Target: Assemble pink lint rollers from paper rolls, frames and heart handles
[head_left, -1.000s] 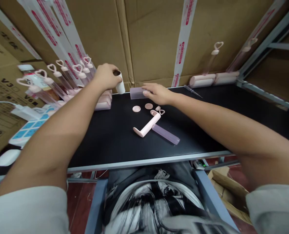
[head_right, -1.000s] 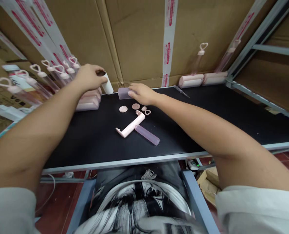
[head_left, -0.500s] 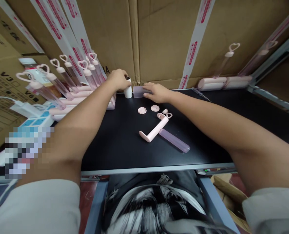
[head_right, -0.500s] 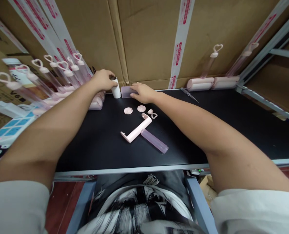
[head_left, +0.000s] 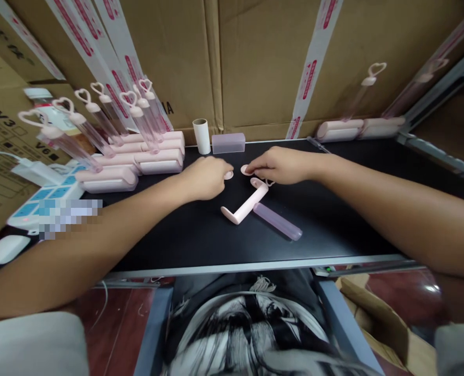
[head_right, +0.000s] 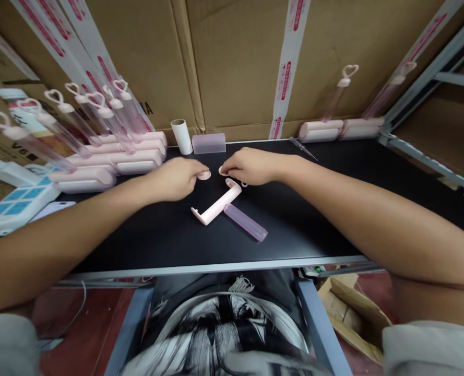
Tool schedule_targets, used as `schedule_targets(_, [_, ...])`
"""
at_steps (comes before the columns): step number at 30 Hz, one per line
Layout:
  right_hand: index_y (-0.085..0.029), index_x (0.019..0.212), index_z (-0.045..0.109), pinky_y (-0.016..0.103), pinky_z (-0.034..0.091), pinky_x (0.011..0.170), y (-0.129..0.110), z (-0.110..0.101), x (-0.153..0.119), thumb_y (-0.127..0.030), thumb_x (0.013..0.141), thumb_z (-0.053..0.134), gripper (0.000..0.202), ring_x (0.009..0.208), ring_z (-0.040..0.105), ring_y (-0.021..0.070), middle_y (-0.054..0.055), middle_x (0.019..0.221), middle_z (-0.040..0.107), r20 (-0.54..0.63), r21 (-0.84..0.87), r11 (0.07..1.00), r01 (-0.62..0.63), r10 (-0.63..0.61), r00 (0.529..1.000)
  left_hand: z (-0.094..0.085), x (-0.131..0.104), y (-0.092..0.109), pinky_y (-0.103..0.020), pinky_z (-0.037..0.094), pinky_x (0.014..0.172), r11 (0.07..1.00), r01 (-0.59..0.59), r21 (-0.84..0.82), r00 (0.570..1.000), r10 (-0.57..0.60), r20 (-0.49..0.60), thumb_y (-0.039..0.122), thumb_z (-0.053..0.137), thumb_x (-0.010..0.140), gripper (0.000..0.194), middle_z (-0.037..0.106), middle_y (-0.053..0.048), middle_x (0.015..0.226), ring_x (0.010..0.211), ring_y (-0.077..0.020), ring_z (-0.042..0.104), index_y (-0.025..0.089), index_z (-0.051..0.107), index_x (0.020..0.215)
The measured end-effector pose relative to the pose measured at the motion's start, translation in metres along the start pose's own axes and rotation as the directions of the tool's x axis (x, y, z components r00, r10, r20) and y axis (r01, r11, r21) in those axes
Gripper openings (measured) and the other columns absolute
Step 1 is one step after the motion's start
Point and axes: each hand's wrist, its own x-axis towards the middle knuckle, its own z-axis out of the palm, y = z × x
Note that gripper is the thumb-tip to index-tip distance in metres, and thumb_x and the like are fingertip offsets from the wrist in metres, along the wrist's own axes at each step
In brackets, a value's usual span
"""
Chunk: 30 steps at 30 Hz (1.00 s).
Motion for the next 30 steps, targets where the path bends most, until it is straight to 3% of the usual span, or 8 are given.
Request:
schedule_targets(5, [-0.019,0.126,0.082,0.033,0.052,0.091,-0.006,0.007,0.014,-0.01,0.095,0.053,0.044,0.106,0.077,0.0253,0.009,0.127,0.085,0.03,-0.047,0.998,-0.046,0.047,0.998,0.016,0.006,-0.005,-0.035,0.049,0.121,0.996,0.004,0.085,0.998,-0.009,0.063,0.016,0.052,0.097,0.058,0.078,-0.002,0.144,0.138,-0.0223,0.07,0.031,0.067,0.151])
schedule_targets(12, [-0.016,0.139,0.077,0.035,0.054,0.103,0.014,0.014,0.053,-0.003,0.088,0.056,0.056,0.124,0.076,0.0292,0.012,0.138,0.081,-0.064,-0.035,0.981,-0.193,0.19,0.98,0.016,0.044,-0.016,-0.041,0.055,0.111,0.988,0.083,0.129,0.995,-0.089,0.036,0.015,0.051,0.097,0.057,0.079,-0.013,0.142,0.133,-0.0316,0.074,0.02,0.07,0.15])
schedule_targets(15, [-0.016,0.137,0.077,0.035,0.054,0.103,0.016,0.009,0.046,-0.006,0.089,0.055,0.054,0.121,0.076,0.0288,0.012,0.136,0.082,-0.146,0.002,0.979,-0.202,0.2,0.969,0.012,0.042,-0.013,-0.04,0.056,0.104,0.988,0.111,0.104,0.993,-0.107,-0.041,0.015,0.051,0.096,0.049,0.081,-0.014,0.135,0.126,-0.0321,0.076,0.018,0.077,0.137])
schedule_targets(18, [-0.016,0.125,0.081,0.035,0.052,0.095,0.013,0.001,0.024,-0.013,0.091,0.058,0.041,0.106,0.078,0.0282,0.012,0.122,0.085,-0.185,-0.008,0.972,-0.234,0.228,0.956,0.003,0.025,0.005,-0.04,0.055,0.093,0.993,0.119,0.005,0.978,-0.116,-0.175,0.026,0.046,0.103,0.039,0.082,-0.016,0.126,0.114,-0.0306,0.077,0.015,0.081,0.118])
schedule_targets(21, [-0.019,0.111,0.084,0.034,0.05,0.085,0.009,-0.003,-0.002,-0.022,0.092,0.064,0.027,0.093,0.076,0.0255,0.008,0.107,0.085,-0.059,0.001,0.97,-0.242,0.242,0.968,-0.003,-0.001,0.032,-0.036,0.047,0.07,0.967,0.063,-0.246,0.997,-0.072,-0.03,0.061,0.051,0.105,0.052,0.083,-0.01,0.093,0.083,-0.0247,0.074,0.018,0.08,0.093])
schedule_targets(24, [-0.02,0.106,0.083,0.032,0.049,0.079,0.01,0.003,-0.019,-0.028,0.095,0.066,0.022,0.087,0.074,0.0231,0.007,0.102,0.083,0.04,0.046,0.977,-0.208,0.206,0.978,-0.003,-0.02,0.049,-0.034,0.038,0.06,0.92,0.042,-0.39,0.991,0.01,0.132,0.073,0.057,0.098,0.057,0.078,-0.005,0.077,0.068,-0.0199,0.068,0.021,0.076,0.086])
schedule_targets(27, [-0.019,0.109,0.084,0.035,0.053,0.085,0.015,0.009,-0.018,-0.032,0.1,0.062,0.027,0.093,0.075,0.0252,0.01,0.106,0.083,-0.011,0.018,0.985,-0.17,0.17,0.985,0.001,-0.016,0.041,-0.034,0.044,0.065,0.952,0.041,-0.304,0.997,-0.019,0.073,0.063,0.042,0.109,0.058,0.081,-0.009,0.09,0.079,-0.0223,0.073,0.019,0.076,0.092])
schedule_targets(30, [-0.016,0.128,0.081,0.04,0.055,0.104,0.022,0.011,0.005,-0.026,0.102,0.056,0.038,0.118,0.076,0.031,0.016,0.131,0.081,-0.121,-0.027,0.988,-0.151,0.147,0.982,0.006,0.008,0.018,-0.036,0.055,0.092,0.993,0.087,-0.085,0.992,-0.094,-0.086,0.031,0.039,0.11,0.043,0.079,-0.015,0.135,0.117,-0.0282,0.077,0.015,0.076,0.125])
